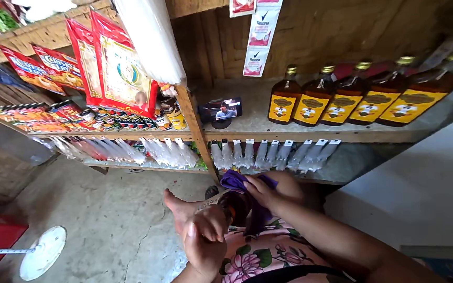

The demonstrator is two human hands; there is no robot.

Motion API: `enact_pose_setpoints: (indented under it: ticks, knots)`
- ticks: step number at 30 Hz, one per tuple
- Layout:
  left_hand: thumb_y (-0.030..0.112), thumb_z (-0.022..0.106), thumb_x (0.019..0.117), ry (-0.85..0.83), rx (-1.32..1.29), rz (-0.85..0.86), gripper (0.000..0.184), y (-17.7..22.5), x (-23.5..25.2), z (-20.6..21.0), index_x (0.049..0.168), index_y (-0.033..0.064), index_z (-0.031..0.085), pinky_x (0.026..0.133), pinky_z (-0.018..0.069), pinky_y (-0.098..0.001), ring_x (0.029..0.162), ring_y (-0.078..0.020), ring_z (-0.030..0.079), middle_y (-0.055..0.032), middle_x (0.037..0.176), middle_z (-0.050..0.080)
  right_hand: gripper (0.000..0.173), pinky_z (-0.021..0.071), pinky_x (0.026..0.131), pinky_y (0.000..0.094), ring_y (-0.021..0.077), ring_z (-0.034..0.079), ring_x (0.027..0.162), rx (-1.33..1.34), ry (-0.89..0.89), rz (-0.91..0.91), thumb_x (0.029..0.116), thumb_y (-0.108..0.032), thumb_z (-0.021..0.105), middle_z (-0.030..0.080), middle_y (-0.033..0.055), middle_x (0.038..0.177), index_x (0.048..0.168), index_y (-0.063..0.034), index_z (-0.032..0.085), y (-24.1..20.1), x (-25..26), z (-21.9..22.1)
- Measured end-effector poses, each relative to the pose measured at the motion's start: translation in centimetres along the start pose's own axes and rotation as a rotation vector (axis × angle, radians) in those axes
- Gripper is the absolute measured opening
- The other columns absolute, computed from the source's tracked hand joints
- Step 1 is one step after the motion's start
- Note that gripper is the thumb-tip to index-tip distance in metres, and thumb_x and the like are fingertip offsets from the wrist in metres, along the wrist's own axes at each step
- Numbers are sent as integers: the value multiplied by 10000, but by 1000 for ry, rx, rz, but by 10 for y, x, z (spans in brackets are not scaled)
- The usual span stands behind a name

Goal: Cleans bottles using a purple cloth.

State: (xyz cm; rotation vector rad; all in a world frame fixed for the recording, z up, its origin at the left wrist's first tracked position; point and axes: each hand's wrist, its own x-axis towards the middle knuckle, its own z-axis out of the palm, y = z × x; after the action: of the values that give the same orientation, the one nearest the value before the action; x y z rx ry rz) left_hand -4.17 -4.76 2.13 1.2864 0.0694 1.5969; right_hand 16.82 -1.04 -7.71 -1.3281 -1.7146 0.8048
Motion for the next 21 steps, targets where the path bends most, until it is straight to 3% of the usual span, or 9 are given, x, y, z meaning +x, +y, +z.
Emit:
enact_pose_setpoints:
  ticks: [4, 6, 11, 16, 19, 21]
  knots:
    - [439, 366, 1085, -296, 62, 72, 474, 3, -7, -2, 758, 155, 559, 710, 495, -275, 648, -94, 578, 31, 640, 565, 464, 402, 1140, 338, 263, 580, 1301, 10, 58, -81, 1064, -211, 394, 619, 264, 1344, 1345, 108, 581, 5, -5, 0]
    - [442, 398, 1078, -365, 76, 81, 469, -1, -9, -5, 729, 155, 528, 677, 487, -287, 622, -106, 555, 25, 623, 535, 447, 416, 1124, 329, 254, 596, 1277, 10, 64, -101, 1064, -203, 404, 635, 258, 1320, 1322, 105, 600, 8, -6, 0]
    - [408, 425, 1079, -326, 79, 98, 451, -8, -8, -18, 704, 170, 500, 626, 476, -271, 568, -91, 533, 39, 578, 508, 460, 399, 1140, 341, 248, 573, 1298, 53, -47, -55, 1077, -232, 394, 613, 249, 1353, 1348, 87, 584, 5, 0, -5]
    - [382, 412, 1089, -297, 100, 109, 450, -6, -11, -16, 700, 171, 496, 615, 464, -263, 558, -84, 519, 46, 567, 490, 464, 427, 1119, 359, 264, 592, 1283, 8, -63, -331, 1066, -257, 422, 629, 251, 1332, 1328, 81, 602, -34, -9, -6]
    - [372, 398, 1090, -287, 119, 126, 455, -8, -12, -18, 697, 167, 500, 635, 474, -270, 577, -93, 535, 38, 578, 503, 371, 503, 1040, 396, 300, 641, 1180, -65, -14, -592, 1033, -259, 513, 672, 225, 1212, 1233, 22, 650, -62, -9, 3]
    - [363, 397, 1090, -266, 107, 134, 455, -9, -11, -18, 690, 168, 493, 633, 468, -267, 568, -92, 531, 38, 568, 499, 372, 505, 1033, 375, 281, 646, 1165, -33, 4, -599, 1032, -263, 526, 681, 215, 1195, 1230, 20, 661, -64, -7, 8]
